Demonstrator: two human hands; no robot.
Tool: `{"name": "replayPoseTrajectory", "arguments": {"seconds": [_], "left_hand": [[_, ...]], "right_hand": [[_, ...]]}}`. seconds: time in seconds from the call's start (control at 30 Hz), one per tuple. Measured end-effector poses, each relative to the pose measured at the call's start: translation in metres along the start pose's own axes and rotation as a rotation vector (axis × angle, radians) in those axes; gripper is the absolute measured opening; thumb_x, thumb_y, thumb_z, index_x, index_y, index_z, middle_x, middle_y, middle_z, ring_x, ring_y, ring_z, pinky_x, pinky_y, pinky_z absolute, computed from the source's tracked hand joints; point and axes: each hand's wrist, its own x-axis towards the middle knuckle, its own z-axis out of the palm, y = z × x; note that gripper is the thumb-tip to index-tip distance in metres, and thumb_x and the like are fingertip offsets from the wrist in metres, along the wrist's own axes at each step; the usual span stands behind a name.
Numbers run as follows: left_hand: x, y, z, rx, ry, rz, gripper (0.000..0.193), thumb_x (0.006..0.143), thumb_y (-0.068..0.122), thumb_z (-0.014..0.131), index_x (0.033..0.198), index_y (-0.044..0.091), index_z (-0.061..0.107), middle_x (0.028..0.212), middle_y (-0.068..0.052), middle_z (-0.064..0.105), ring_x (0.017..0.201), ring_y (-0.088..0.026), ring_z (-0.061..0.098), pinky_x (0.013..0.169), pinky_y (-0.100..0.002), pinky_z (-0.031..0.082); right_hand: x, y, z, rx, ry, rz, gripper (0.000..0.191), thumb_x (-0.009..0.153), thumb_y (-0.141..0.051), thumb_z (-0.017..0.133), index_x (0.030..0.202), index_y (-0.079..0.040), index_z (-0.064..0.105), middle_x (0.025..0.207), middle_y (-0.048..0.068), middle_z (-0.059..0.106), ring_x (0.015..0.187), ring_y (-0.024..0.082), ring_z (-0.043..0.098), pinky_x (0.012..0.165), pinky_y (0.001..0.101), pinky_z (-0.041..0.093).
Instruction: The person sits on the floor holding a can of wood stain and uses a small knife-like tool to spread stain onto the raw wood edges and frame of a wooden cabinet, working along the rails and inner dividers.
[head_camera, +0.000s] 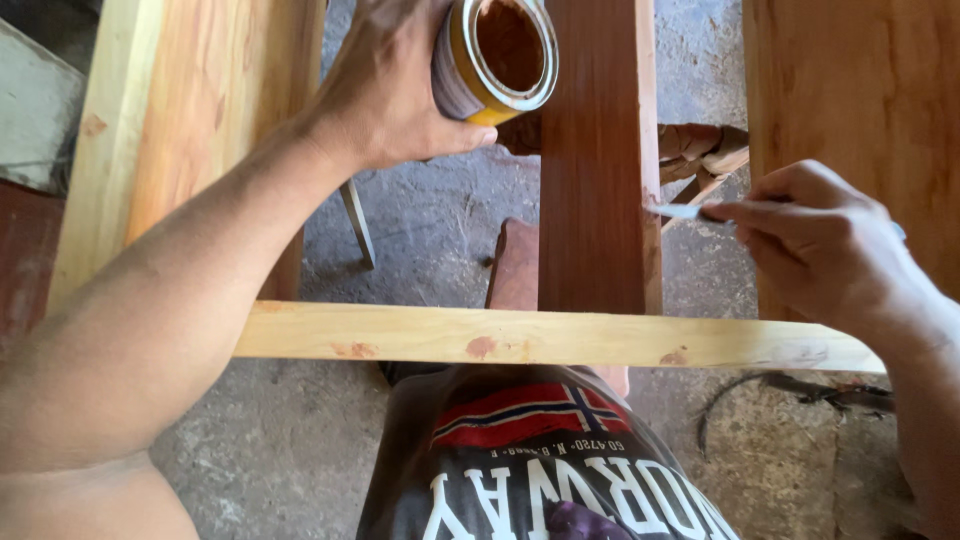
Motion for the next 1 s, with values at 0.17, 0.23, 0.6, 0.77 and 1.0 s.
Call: {"name": "replayPoseTrajectory", "arguments": {"seconds": [0.17,0.23,0.6,0.77,1.0], "left_hand": [[0.002,0.000,-0.004,0.011,-0.002,-0.010,0.097,0.074,0.041,0.101,0.143,0.003,0.044,0.139,-0.019,0.060,0.132,-0.037,0.059,0.119,-0.054,0.037],[-0.001,0.002,-0.005,-0.005,-0.018,-0.031,0.096,0.074,0.040,0.100,0.142,0.003,0.044,0.139,-0.019,0.060,0.133,-0.037,0.058,0.119,-0.053,0.037],[0.005,0.013,-0.011,-0.033,-0.014,0.000,0.094,0.077,0.042,0.102,0.144,0.007,0.045,0.135,-0.015,0.061,0.130,-0.035,0.059,0.119,-0.056,0.034],[0.007,0.014,-0.010,-0.008,-0.055,-0.071,0.095,0.073,0.043,0.101,0.141,0.006,0.046,0.129,-0.015,0.061,0.125,-0.033,0.061,0.116,-0.055,0.035],[0.010,0.011,-0.010,-0.011,-0.063,-0.089,0.095,0.074,0.043,0.101,0.141,0.006,0.046,0.129,-0.014,0.062,0.124,-0.033,0.061,0.116,-0.055,0.035]], "right_hand": [[0.003,0.000,-0.005,0.185,-0.126,-0.194,0.024,0.085,-0.014,0.069,0.107,-0.015,0.080,0.093,0.002,0.065,0.075,0.011,0.065,0.059,0.0238,0.057],[0.004,0.006,-0.003,0.029,-0.120,0.010,0.022,0.092,-0.013,0.067,0.110,-0.014,0.080,0.096,0.003,0.066,0.068,0.013,0.061,0.056,0.0261,0.052],[0.015,0.034,0.008,0.057,0.005,0.067,0.021,0.104,-0.008,0.069,0.122,-0.013,0.077,0.106,0.005,0.069,0.082,0.015,0.069,0.068,0.0272,0.059],[0.043,0.039,0.025,0.085,0.085,0.176,0.026,0.100,-0.007,0.071,0.125,-0.013,0.077,0.112,0.010,0.068,0.088,0.020,0.068,0.072,0.0316,0.057],[0.053,0.026,0.012,0.083,0.020,0.132,0.029,0.095,-0.010,0.074,0.122,-0.018,0.079,0.102,0.008,0.065,0.079,0.018,0.065,0.065,0.0319,0.054]]}}
